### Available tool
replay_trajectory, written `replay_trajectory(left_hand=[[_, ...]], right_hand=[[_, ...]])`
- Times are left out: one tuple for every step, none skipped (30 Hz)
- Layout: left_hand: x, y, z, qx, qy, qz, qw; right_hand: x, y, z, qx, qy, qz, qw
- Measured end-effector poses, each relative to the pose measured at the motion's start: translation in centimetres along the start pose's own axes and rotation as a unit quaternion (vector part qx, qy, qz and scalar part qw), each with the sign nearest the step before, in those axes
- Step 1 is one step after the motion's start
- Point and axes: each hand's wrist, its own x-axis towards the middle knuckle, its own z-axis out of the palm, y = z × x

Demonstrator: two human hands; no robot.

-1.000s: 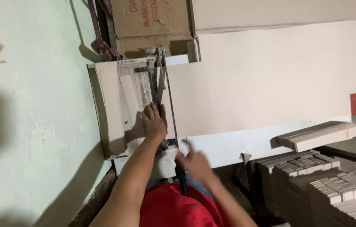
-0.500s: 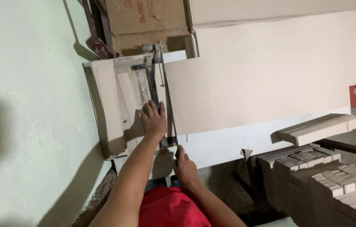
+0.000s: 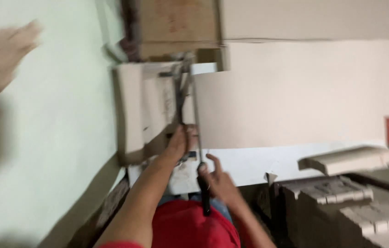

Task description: Using a manual paper cutter to slice paper sheets into thin strips.

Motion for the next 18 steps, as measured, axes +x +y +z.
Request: replay_trajectory(left_hand=[[-1.5, 0.3, -0.8, -0.049, -0.002, -0.065, 0.997], [-1.8, 0.7, -1.1, -0.094, -0.015, -0.133, 0.986], [-3.0, 1.6, -0.2, -0.099, -0.013, -0.120, 0.988], [-4.4, 2.3, 1.0, -0.160, -0.036, -0.230, 0.959], [-5.8, 2.7, 2.3, -0.218, -0.060, -0.335, 0.915], [-7.1, 3.8, 2.9, -0.216, -0.058, -0.329, 0.917], [-8.4, 4.9, 3.6, -0.311, -0.035, -0.343, 0.886], [-9.6, 5.6, 4.4, -0.403, -0.013, -0.353, 0.844], [-10.8, 6.8, 5.0, -0.403, -0.013, -0.348, 0.847], [-12.4, 7.7, 5.5, -0.532, 0.022, -0.365, 0.764], [-14.0, 8.6, 6.1, -0.648, 0.058, -0.372, 0.662], [-14.8, 9.4, 7.3, -0.645, 0.058, -0.375, 0.663], [-15.6, 10.2, 8.4, -0.744, 0.090, -0.376, 0.546], [-16.6, 11.1, 9.5, -0.823, 0.123, -0.367, 0.415], [-13.7, 10.5, 6.1, -0.821, 0.127, -0.371, 0.415], [-10.8, 9.8, 2.7, -0.899, 0.222, -0.315, 0.209], [-7.8, 9.0, -0.6, -0.922, 0.305, -0.238, -0.010], [-8.7, 9.0, 0.7, -0.921, 0.306, -0.242, -0.007]], right_hand=[[1.8, 1.6, 0.1, 0.064, 0.004, 0.003, 0.998], [4.1, 2.9, 0.1, 0.132, 0.017, 0.005, 0.991], [7.3, 5.6, 1.4, 0.124, 0.008, -0.002, 0.992], [10.2, 8.5, 2.6, 0.204, 0.018, -0.021, 0.978], [13.1, 11.4, 3.7, 0.284, 0.027, -0.039, 0.958], [14.7, 13.3, 5.1, 0.284, 0.022, -0.043, 0.958], [16.3, 15.2, 6.5, 0.300, -0.016, -0.110, 0.947], [18.0, 17.2, 7.7, 0.312, -0.053, -0.177, 0.932], [19.2, 17.7, 8.1, 0.312, -0.058, -0.180, 0.931], [19.7, 18.5, 8.7, 0.323, -0.070, -0.203, 0.922], [20.2, 19.3, 9.3, 0.333, -0.081, -0.227, 0.911], [19.4, 18.5, 8.3, 0.334, -0.077, -0.228, 0.911], [18.6, 17.7, 7.3, 0.331, -0.083, -0.159, 0.926], [17.5, 16.8, 6.6, 0.328, -0.089, -0.088, 0.937], [16.7, 16.3, 5.8, 0.330, -0.083, -0.088, 0.936], [16.0, 15.8, 4.8, 0.364, -0.008, -0.011, 0.931], [15.2, 15.4, 3.8, 0.394, 0.067, 0.066, 0.914], [15.7, 16.5, 2.5, 0.396, 0.071, 0.063, 0.914]])
